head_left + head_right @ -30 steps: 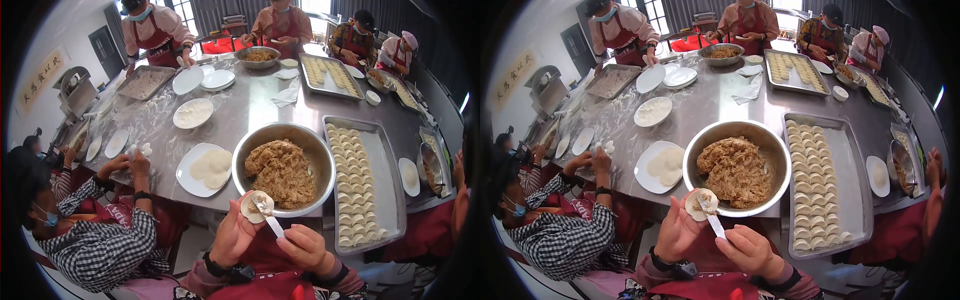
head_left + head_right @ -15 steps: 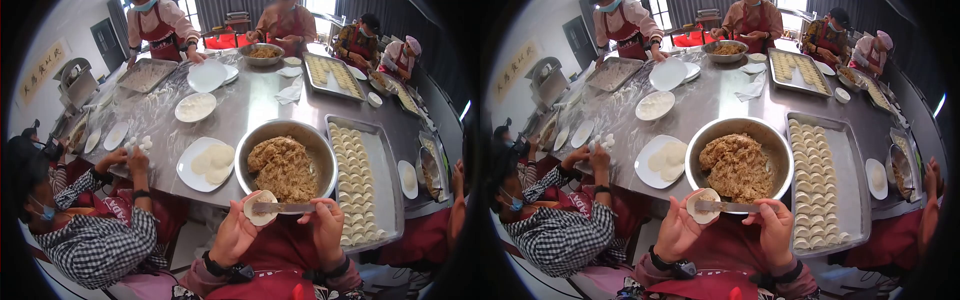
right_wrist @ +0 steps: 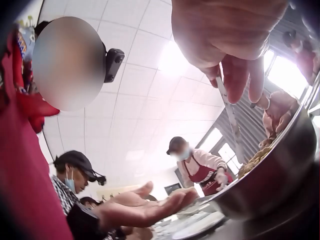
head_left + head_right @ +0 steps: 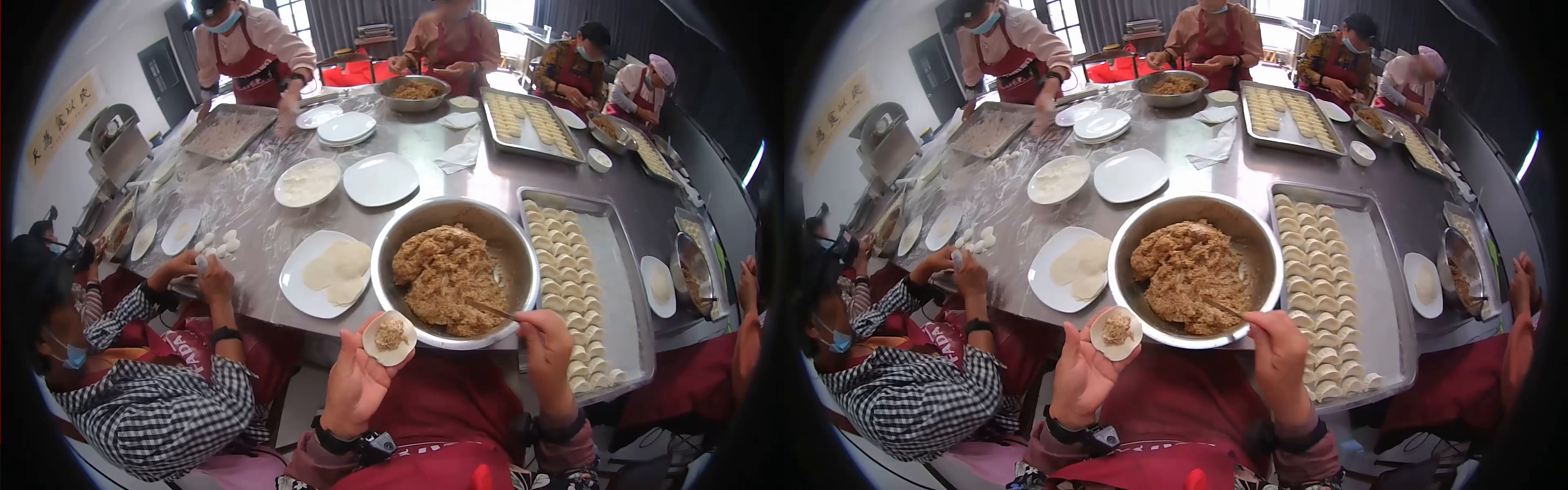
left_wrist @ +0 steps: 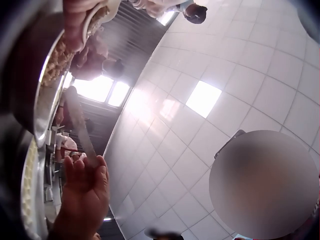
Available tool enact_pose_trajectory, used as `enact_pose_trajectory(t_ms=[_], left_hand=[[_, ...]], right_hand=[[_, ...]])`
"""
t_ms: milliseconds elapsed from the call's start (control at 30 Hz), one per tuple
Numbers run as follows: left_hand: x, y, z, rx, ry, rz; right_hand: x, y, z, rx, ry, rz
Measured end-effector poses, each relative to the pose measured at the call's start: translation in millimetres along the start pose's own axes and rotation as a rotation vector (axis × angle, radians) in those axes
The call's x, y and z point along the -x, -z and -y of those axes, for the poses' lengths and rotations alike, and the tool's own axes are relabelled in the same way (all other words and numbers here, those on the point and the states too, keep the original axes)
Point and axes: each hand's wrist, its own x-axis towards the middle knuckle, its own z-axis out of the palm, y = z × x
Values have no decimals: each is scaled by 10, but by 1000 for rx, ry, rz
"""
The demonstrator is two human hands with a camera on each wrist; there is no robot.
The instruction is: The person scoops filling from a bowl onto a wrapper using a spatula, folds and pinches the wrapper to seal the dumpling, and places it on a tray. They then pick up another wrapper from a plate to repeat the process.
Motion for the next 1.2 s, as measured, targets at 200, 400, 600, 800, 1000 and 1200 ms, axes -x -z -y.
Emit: enact_pose_trajectory(t_ms=[200,400,600,800,1000,1200], left_hand=[[18,-27,43,-28,80,78],[17,-86,80,-33,227,132],[46,-105,152,85,329,215],[28,-70,216,62,344,224],[31,-107,219,28,356,209],[93,-213,290,-230,209,210]], right_hand=[[-51,-67,-163,323,67,134],[99,-63,114,385,386,112],[299,-317,148,352,665,244],[268,-366,169,268,685,342],[63,-421,328,142,288,439],[67,-502,284,-2,151,409]])
